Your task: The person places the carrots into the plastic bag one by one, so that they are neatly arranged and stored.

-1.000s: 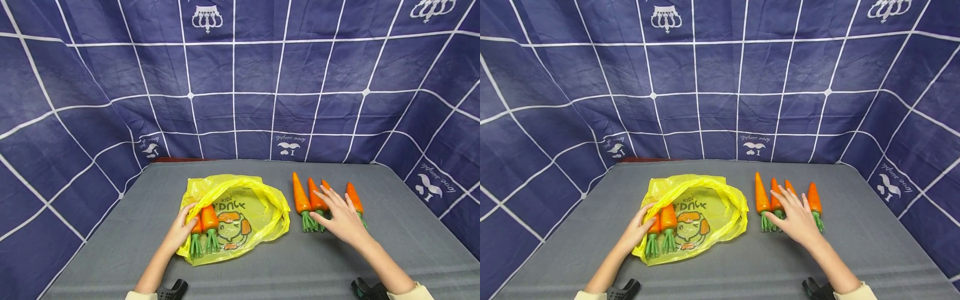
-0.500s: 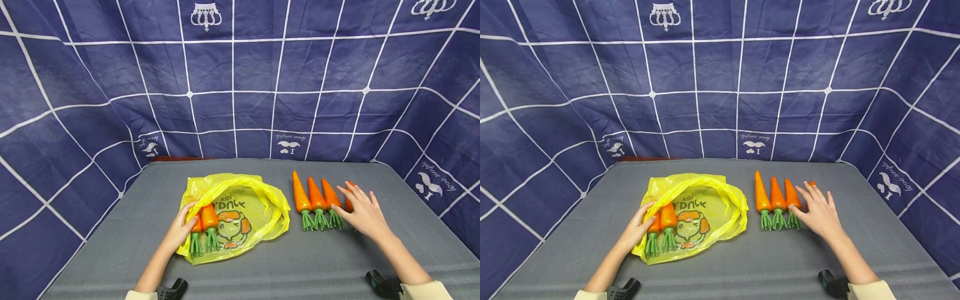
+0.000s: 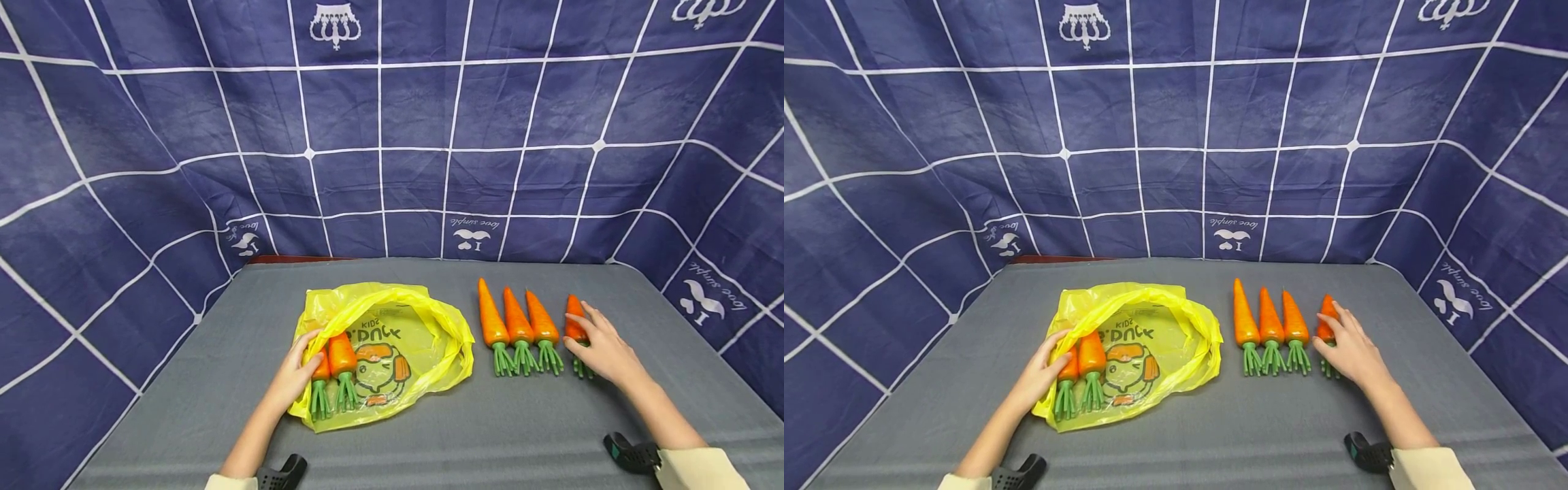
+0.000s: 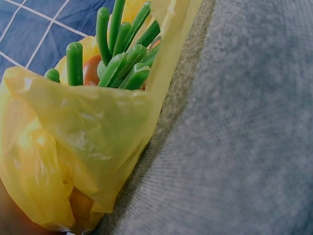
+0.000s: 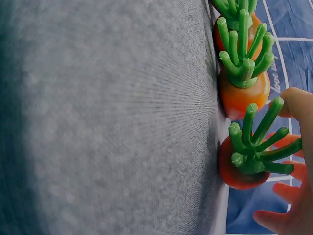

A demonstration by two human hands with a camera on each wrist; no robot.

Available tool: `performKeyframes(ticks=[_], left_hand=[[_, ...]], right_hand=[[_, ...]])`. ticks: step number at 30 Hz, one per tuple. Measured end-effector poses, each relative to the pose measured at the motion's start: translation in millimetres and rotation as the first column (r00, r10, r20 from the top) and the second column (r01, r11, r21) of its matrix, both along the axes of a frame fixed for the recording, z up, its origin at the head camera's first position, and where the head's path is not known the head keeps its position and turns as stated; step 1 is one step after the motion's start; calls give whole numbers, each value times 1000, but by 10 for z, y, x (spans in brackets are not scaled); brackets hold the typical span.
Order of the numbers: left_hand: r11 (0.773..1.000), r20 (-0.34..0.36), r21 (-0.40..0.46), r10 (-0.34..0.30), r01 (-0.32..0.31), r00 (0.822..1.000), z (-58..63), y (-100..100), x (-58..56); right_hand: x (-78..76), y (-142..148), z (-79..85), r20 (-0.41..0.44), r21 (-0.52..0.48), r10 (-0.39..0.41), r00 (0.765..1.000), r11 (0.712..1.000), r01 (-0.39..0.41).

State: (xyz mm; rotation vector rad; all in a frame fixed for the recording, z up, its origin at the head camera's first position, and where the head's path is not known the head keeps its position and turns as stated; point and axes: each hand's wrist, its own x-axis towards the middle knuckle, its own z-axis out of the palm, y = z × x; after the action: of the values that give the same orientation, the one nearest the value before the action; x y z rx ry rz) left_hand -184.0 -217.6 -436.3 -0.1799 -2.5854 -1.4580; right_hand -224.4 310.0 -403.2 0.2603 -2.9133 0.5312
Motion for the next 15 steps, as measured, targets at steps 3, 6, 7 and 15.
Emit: performKeyframes(ticks=[3,6,7,15], left_hand=[[1000,9,9,-4,4,1000,13,5,12],[1000,15,11,-6,6,1000,14,3,12],[1000,16,9,-5,5,1000,13,3,11],[1000,16,-9,-3,3,1000,-14,-8,-10]], right_hand=[[-13,4,-15,29,-11,27,999,1000,-27],[-19,-2,-30,39,-20,48,998,999,-48],[-23,-3,-36,44,-23,52,998,998,-51],[-32,3,-56,27,-37,55,998,998,-54]])
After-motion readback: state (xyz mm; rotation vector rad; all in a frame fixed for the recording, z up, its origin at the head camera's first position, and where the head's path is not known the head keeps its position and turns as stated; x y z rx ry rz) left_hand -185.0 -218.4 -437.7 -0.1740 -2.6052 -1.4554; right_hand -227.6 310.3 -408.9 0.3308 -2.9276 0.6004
